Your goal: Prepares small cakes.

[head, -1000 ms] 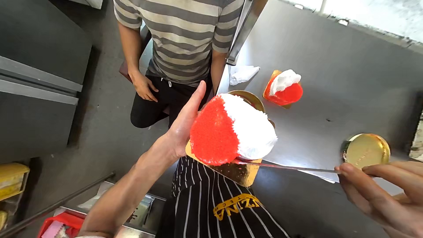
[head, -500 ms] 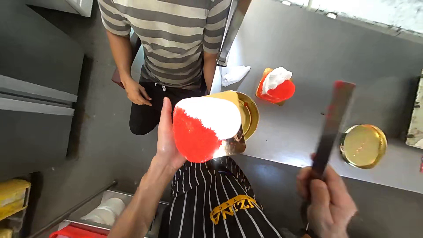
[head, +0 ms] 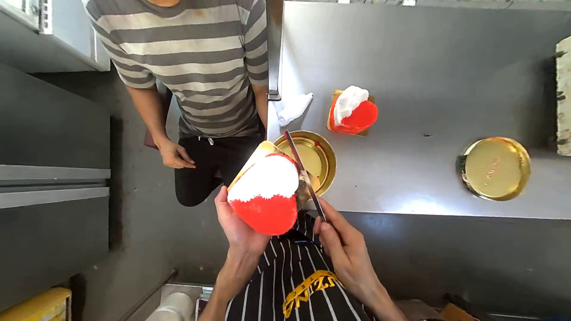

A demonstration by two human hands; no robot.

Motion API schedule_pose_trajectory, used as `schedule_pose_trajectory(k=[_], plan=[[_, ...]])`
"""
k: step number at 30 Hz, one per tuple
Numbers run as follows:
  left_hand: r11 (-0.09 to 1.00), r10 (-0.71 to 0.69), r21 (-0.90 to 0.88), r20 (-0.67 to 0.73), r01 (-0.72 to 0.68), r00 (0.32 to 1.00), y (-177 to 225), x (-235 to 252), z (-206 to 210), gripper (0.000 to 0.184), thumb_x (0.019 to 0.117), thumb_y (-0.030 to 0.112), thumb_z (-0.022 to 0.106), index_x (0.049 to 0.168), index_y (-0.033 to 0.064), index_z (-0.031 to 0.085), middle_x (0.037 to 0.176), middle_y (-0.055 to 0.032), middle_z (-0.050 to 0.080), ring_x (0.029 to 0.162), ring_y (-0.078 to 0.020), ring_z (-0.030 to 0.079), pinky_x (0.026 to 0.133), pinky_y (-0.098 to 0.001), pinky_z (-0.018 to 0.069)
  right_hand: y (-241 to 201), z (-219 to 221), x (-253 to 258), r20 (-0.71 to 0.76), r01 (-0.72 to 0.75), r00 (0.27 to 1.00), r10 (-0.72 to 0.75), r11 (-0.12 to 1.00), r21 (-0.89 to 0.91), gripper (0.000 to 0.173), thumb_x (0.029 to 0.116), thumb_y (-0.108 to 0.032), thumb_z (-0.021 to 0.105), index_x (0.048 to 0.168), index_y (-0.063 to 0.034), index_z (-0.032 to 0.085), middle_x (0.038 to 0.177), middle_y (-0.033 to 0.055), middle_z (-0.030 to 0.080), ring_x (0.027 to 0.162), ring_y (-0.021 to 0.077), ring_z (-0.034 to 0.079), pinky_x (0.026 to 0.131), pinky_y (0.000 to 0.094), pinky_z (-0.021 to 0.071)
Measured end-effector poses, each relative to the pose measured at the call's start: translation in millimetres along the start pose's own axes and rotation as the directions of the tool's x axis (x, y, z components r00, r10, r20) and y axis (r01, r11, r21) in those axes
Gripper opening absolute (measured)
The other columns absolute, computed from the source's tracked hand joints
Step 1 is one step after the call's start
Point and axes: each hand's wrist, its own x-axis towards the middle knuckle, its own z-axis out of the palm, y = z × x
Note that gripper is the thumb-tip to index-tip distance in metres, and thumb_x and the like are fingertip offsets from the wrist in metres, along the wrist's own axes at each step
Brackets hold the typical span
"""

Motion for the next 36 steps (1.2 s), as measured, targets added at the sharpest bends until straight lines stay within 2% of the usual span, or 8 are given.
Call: schedule_pose_trajectory(k=[9,17,19,21,24,28,31,36], plan=[[0.985,-0.044,0.164,-0.043,0.050,0.998,11,-4,0,0.063,0.1032,0.061,0.026,0.115,0.0163,0.068,0.108,-0.0076,0.072,0.102,-0.0192,0.071,0.084,-0.0438,0.0603,9,-21,-10,0.098,0.028,0.995,-0.028,1.000,-0.004,0.042,0.1101,-0.026,0.041,0.150,-0.0209,0.054,0.092,-0.0027,0.064,0.064,0.0026,0.050,0.055,0.0182,0.0445],[0.907,-0.284,0.309,-0.052,0.285,0.958,48,-2,-7,0.057,0.1026,0.060,0.038,0.107,0.0145,0.072,0.098,-0.0079,0.074,0.089,-0.0162,0.074,0.075,-0.0368,0.0631,16,-77,-18,0.292,0.051,0.956,-0.013,0.991,-0.125,0.042,0.1103,-0.035,0.041,0.148,-0.0264,0.056,0.094,-0.0019,0.066,0.068,0.0044,0.054,0.060,0.0212,0.0472],[0.886,-0.318,0.334,-0.070,0.323,0.946,52,1,-10,0.058,0.1019,0.062,0.038,0.108,0.0145,0.072,0.098,-0.0083,0.075,0.089,-0.0166,0.074,0.074,-0.0369,0.0632,16,-86,-14,0.232,0.026,0.973,0.010,0.988,-0.154,0.041,0.1090,-0.036,0.044,0.147,-0.0286,0.058,0.095,-0.0045,0.067,0.065,0.0022,0.052,0.057,0.0189,0.0454],[0.885,-0.303,0.344,-0.089,0.314,0.949,53,4,-16,0.058,0.1028,0.061,0.036,0.109,0.0145,0.071,0.099,-0.0083,0.074,0.089,-0.0172,0.073,0.074,-0.0378,0.0630,21,-86,-7,0.082,0.016,0.997,0.003,0.973,-0.228,0.039,0.1068,-0.034,0.049,0.143,-0.0237,0.060,0.094,-0.0055,0.067,0.064,0.0001,0.052,0.057,0.0168,0.0452],[0.896,-0.293,0.321,-0.092,0.307,0.952,50,14,-27,0.058,0.1026,0.061,0.036,0.110,0.0147,0.070,0.100,-0.0081,0.074,0.091,-0.0177,0.073,0.075,-0.0385,0.0629,55,-76,4,-0.072,0.103,0.985,-0.158,0.867,-0.488,0.042,0.1043,-0.027,0.053,0.143,-0.0123,0.060,0.095,0.0042,0.066,0.067,0.0071,0.057,0.059,0.0241,0.0505],[0.891,-0.307,0.309,-0.128,0.332,0.943,35,31,-43,0.061,0.1029,0.062,0.029,0.114,0.0157,0.067,0.103,-0.0066,0.073,0.094,-0.0173,0.072,0.079,-0.0389,0.0618,107,-61,-4,-0.046,0.149,0.965,-0.257,0.688,-0.711,0.039,0.1024,-0.025,0.055,0.136,-0.0101,0.067,0.099,0.0148,0.069,0.067,0.0252,0.066,0.053,0.0420,0.0545],[0.895,-0.309,0.293,-0.134,0.336,0.942,23,43,-51,0.066,0.1040,0.061,0.021,0.117,0.0139,0.065,0.106,-0.0085,0.073,0.097,-0.0197,0.072,0.083,-0.0420,0.0608,124,-61,-20,-0.036,0.144,0.964,-0.263,0.633,-0.761,0.036,0.1018,-0.024,0.056,0.133,-0.0119,0.070,0.099,0.0148,0.070,0.073,0.0280,0.069,0.056,0.0426,0.0561],[0.905,-0.273,0.290,-0.172,0.313,0.947,20,43,-51,0.064,0.1038,0.061,0.023,0.116,0.0144,0.065,0.104,-0.0084,0.073,0.096,-0.0197,0.072,0.081,-0.0429,0.0611,123,-89,-68,-0.039,0.104,0.970,-0.238,0.557,-0.824,0.034,0.1028,-0.023,0.055,0.131,-0.0134,0.071,0.093,0.0147,0.070,0.070,0.0279,0.069,0.053,0.0413,0.0555]])
